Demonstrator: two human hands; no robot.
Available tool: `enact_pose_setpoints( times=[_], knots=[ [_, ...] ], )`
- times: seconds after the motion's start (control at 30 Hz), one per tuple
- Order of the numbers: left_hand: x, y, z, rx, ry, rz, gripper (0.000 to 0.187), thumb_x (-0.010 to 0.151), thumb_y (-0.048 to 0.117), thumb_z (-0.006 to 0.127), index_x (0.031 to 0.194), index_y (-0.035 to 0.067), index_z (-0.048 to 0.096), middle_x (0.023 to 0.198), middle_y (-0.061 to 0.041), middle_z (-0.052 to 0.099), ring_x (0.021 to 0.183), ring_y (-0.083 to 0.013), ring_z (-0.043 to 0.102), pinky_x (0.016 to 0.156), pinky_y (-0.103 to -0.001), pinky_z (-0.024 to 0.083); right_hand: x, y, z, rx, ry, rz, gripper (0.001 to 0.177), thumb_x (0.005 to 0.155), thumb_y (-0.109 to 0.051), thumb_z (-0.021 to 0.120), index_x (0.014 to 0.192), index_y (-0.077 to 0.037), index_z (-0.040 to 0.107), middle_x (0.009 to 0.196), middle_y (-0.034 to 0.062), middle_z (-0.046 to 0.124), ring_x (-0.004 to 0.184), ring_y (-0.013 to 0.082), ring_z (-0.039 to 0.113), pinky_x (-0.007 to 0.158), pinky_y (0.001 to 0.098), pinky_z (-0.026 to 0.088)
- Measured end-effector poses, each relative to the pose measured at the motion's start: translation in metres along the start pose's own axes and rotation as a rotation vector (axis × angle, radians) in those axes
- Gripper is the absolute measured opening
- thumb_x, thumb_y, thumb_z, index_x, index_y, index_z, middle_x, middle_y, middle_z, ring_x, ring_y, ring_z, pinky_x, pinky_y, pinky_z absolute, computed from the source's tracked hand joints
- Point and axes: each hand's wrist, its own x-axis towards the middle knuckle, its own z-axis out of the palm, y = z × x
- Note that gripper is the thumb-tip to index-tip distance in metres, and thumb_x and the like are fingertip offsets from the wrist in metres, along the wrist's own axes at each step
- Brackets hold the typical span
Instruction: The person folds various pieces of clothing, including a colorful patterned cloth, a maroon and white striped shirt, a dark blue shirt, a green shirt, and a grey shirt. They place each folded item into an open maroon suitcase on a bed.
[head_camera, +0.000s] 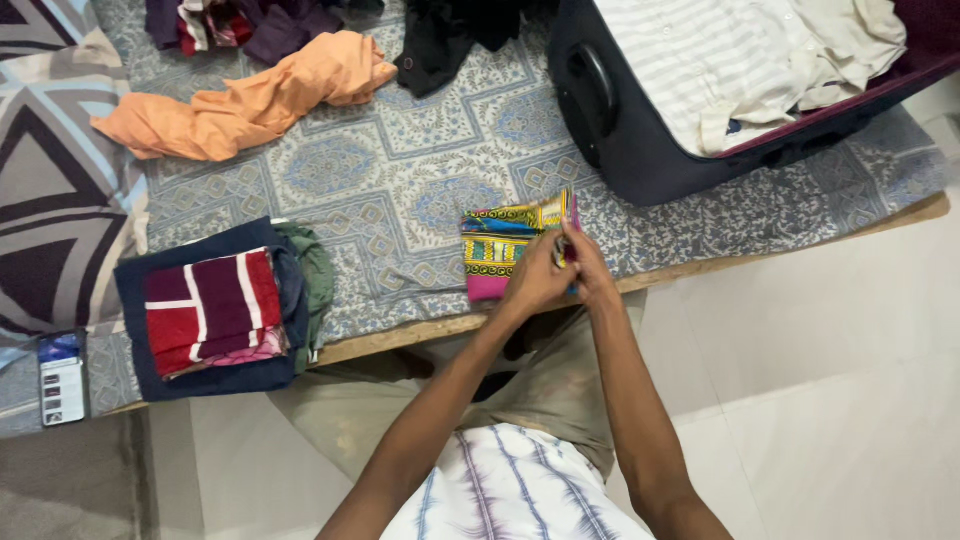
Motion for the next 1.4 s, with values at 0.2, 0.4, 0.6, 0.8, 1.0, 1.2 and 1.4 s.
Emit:
enact_pose_setpoints(
  times=[0.2, 0.4, 0.6, 0.8, 1.0, 1.2, 1.4],
  knots=[
    [-0.063, 0.000, -0.040, 0.174, 0.031, 0.213, 0.076, 0.084, 0.030, 0.080, 0.149, 0.008, 0.047, 0.151, -0.019, 0.050, 0.139, -0.0393, 0.048, 0.115, -0.051, 0.037, 0.003, -0.005, -0.037, -0.363, 0.214, -0.227, 0.045, 0.095, -0.015, 0.070, 0.136, -0.002, 0.057, 0.111, 0.0097, 0.072, 0.089, 0.0157, 0.063, 0.069, 0.0275, 0.053],
    [-0.081, -0.054, -0.068, 0.498, 0.045, 0.246, 0.086, 0.085, 0.048, 0.080, 0.153, 0.009, 0.043, 0.163, -0.020, 0.033, 0.151, -0.0416, 0.030, 0.123, -0.059, 0.024, -0.058, -0.021, 0.017, -0.798, 0.396, -0.753, 0.045, 0.106, -0.020, 0.067, 0.143, 0.001, 0.053, 0.138, 0.0188, 0.063, 0.127, 0.0283, 0.064, 0.105, 0.0364, 0.053],
    [-0.055, -0.065, -0.075, 0.723, -0.164, 0.242, 0.104, 0.071, 0.054, 0.078, 0.157, 0.013, 0.034, 0.164, -0.025, 0.023, 0.152, -0.0448, 0.022, 0.120, -0.061, 0.019, -0.115, -0.031, 0.071, -1.595, -0.042, -1.055, 0.074, 0.090, -0.037, 0.075, 0.148, -0.003, 0.044, 0.156, 0.0230, 0.043, 0.147, 0.0435, 0.038, 0.123, 0.0529, 0.027],
    [-0.049, -0.092, -0.074, 0.811, -0.155, 0.382, 0.095, 0.081, 0.050, 0.074, 0.160, 0.015, 0.035, 0.167, -0.020, 0.026, 0.153, -0.0400, 0.026, 0.124, -0.056, 0.022, -0.110, -0.050, 0.053, -1.887, -0.373, -0.913, 0.095, 0.077, -0.042, 0.080, 0.155, -0.008, 0.037, 0.163, 0.0149, 0.033, 0.152, 0.0350, 0.028, 0.123, 0.0564, 0.020],
    [-0.050, -0.095, -0.077, 0.805, -0.183, 0.387, 0.095, 0.080, 0.053, 0.072, 0.157, 0.011, 0.036, 0.165, -0.022, 0.027, 0.152, -0.0401, 0.027, 0.122, -0.055, 0.023, -0.095, -0.058, 0.041, -2.025, -0.419, -0.773, 0.097, 0.073, -0.025, 0.083, 0.156, -0.012, 0.034, 0.163, 0.0118, 0.033, 0.151, 0.0330, 0.030, 0.122, 0.0538, 0.024],
    [-0.042, -0.113, -0.084, 0.770, -0.262, 0.449, 0.088, 0.085, 0.050, 0.071, 0.157, 0.012, 0.036, 0.164, -0.021, 0.030, 0.150, -0.0401, 0.029, 0.122, -0.053, 0.024, -0.083, -0.067, 0.029, -1.962, -0.499, -0.749, 0.081, 0.077, -0.013, 0.079, 0.150, -0.010, 0.045, 0.162, 0.0110, 0.040, 0.149, 0.0312, 0.038, 0.119, 0.0482, 0.034],
    [-0.038, -0.120, -0.097, 0.776, -0.340, 0.477, 0.084, 0.087, 0.042, 0.071, 0.156, 0.009, 0.037, 0.162, -0.020, 0.036, 0.152, -0.0384, 0.031, 0.125, -0.051, 0.025, -0.085, -0.077, 0.031, -1.862, -0.497, -0.725, 0.073, 0.074, -0.011, 0.081, 0.142, -0.011, 0.054, 0.157, 0.0085, 0.047, 0.144, 0.0286, 0.046, 0.117, 0.0434, 0.041]
  ],
)
